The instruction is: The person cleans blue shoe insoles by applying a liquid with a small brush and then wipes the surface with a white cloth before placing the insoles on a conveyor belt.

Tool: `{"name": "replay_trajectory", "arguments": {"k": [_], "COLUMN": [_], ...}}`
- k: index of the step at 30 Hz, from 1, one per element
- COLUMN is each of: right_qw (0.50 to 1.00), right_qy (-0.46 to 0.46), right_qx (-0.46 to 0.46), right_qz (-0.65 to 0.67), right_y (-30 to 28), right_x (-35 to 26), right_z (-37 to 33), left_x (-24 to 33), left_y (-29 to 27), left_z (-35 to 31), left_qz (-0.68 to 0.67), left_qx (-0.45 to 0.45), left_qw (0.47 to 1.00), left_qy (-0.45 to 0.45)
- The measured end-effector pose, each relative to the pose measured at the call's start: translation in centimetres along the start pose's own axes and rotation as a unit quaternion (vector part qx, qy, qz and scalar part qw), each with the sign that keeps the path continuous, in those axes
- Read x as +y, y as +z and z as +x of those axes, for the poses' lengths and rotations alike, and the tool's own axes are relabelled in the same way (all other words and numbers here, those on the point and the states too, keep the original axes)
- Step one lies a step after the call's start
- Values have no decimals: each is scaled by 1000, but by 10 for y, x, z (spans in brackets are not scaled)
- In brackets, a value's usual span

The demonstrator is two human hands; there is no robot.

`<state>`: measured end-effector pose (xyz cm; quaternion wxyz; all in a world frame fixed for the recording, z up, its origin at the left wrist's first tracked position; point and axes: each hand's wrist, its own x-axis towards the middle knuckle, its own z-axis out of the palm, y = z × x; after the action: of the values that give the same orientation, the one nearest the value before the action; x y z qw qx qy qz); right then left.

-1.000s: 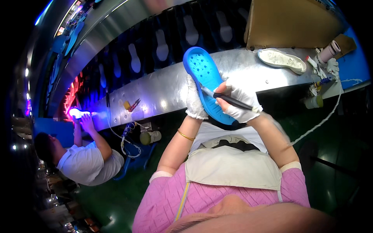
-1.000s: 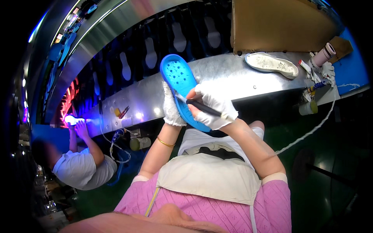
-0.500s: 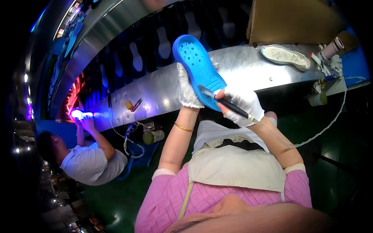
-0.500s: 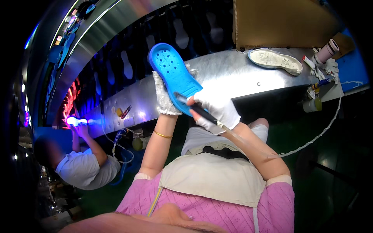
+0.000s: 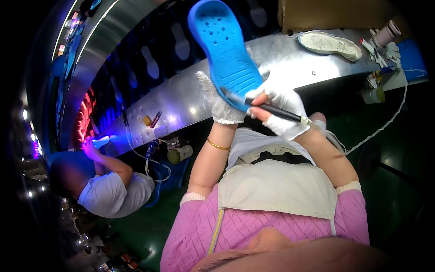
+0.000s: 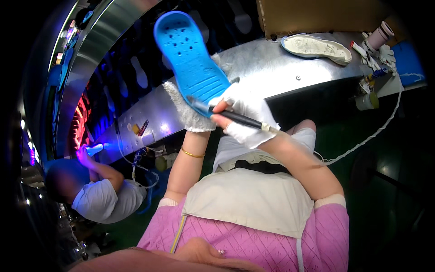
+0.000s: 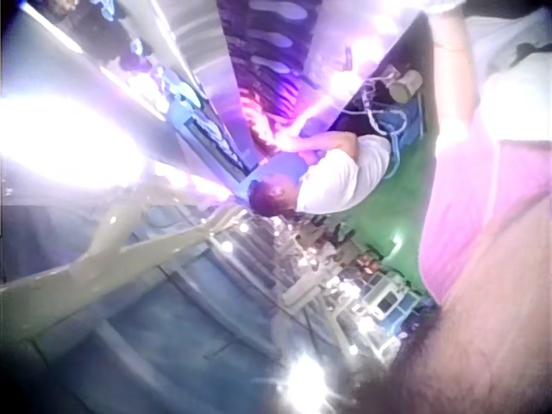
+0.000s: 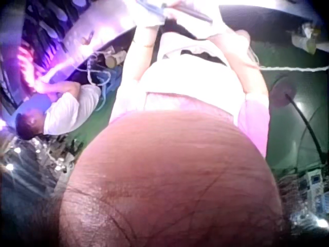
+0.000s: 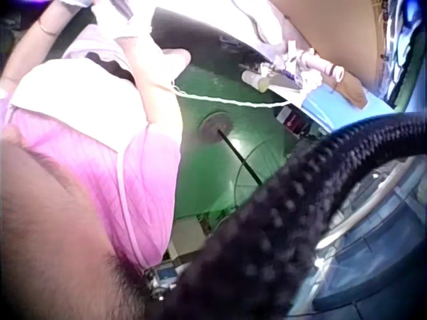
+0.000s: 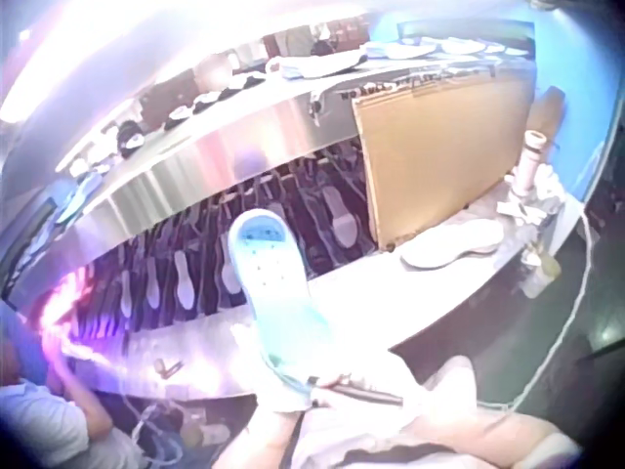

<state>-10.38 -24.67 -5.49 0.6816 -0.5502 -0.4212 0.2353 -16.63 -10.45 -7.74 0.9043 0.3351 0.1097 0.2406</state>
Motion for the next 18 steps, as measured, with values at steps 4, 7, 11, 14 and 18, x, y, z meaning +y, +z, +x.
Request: {"name": "replay_trajectory", "arguments": {"k": [4,7,11,14,18], "right_qw": [983,993,983,957,998], "right_qy": [116,29,99,188,37], "right_qx": [57,60,-8,12,8], "right_qz": [129,99,153,221,59], "right_y": [-10,-3,3,-14,-11], "right_x": [4,21,13,15,16], "right_z": [7,-3,-5,8,6], "left_x": [1,6,12,16,22], "left_y": [-9,10,8,9,12], "left_z": [9,7,9,7,14], "left_qz": [-114,-257,-98,-237,-155], "left_qx": [-21,-150,-91,-172,-115], "left_qw": [991,954,990,956,980], "left_qy": [65,32,44,22,41]}}
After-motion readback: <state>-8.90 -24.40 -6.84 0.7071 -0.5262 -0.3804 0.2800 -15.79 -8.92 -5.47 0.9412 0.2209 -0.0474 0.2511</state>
